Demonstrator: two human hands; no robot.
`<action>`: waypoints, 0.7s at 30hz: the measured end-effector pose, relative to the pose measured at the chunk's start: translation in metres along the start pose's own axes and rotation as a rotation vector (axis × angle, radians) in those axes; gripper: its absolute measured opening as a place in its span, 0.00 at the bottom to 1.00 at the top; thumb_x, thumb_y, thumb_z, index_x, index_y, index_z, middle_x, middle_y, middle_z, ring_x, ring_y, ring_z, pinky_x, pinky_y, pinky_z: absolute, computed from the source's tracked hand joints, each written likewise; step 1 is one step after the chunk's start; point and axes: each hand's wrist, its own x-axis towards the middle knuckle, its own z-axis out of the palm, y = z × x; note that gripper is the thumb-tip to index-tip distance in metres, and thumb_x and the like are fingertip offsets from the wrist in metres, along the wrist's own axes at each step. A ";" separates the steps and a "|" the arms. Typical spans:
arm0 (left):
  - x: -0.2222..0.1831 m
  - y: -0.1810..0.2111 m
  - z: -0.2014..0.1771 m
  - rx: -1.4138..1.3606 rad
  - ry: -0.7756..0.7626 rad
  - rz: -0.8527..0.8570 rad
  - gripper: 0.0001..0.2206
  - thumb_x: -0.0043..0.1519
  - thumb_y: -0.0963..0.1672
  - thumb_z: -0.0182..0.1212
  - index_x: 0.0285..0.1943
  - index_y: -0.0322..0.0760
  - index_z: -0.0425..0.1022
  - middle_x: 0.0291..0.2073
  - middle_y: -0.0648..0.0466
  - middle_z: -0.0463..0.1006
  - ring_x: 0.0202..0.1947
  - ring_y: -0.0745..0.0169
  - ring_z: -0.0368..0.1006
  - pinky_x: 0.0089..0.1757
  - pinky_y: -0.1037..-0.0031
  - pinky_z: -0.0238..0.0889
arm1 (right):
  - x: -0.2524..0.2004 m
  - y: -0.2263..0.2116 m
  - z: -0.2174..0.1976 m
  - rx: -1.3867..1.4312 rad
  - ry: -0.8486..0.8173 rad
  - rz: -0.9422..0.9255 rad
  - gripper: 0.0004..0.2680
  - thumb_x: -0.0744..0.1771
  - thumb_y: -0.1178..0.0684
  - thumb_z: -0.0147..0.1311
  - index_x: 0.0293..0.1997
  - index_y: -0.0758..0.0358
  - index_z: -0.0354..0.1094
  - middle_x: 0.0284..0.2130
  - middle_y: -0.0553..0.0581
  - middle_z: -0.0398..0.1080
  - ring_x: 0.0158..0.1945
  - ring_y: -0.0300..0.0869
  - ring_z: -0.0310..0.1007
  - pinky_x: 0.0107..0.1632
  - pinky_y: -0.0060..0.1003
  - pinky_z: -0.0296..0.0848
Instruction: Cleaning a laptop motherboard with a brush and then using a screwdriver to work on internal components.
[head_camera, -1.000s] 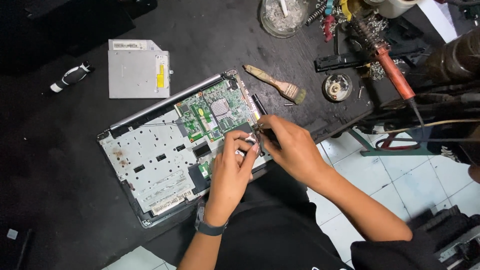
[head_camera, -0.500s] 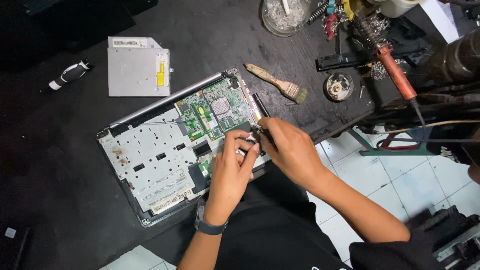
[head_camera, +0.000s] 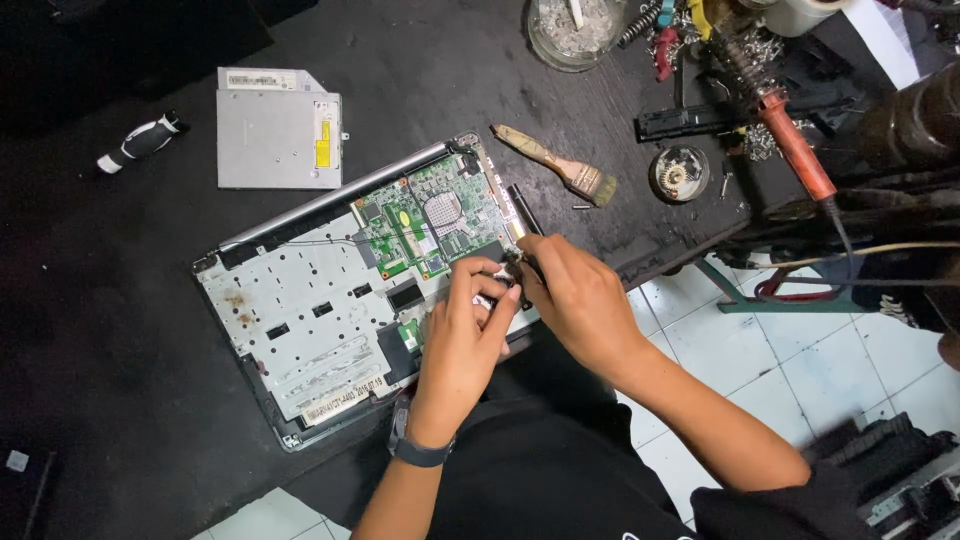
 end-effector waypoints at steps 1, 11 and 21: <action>0.000 0.000 0.000 0.000 -0.001 0.000 0.12 0.70 0.43 0.52 0.58 0.31 0.62 0.39 0.42 0.82 0.21 0.48 0.81 0.32 0.61 0.72 | 0.001 -0.002 -0.001 0.000 0.000 0.001 0.13 0.64 0.67 0.59 0.53 0.70 0.68 0.32 0.64 0.75 0.36 0.54 0.80 0.37 0.43 0.80; -0.016 -0.007 -0.019 0.233 -0.153 0.160 0.07 0.67 0.45 0.55 0.52 0.44 0.73 0.43 0.56 0.78 0.36 0.58 0.74 0.40 0.69 0.63 | -0.003 0.007 -0.028 0.240 -0.118 0.237 0.11 0.68 0.53 0.55 0.56 0.58 0.63 0.41 0.53 0.73 0.40 0.45 0.74 0.41 0.41 0.71; -0.023 -0.029 -0.014 0.340 0.047 0.261 0.22 0.63 0.53 0.62 0.64 0.46 0.72 0.56 0.56 0.73 0.58 0.55 0.65 0.57 0.59 0.54 | -0.005 0.004 -0.028 0.553 -0.227 0.599 0.07 0.68 0.49 0.54 0.47 0.59 0.67 0.31 0.49 0.77 0.27 0.34 0.69 0.32 0.32 0.62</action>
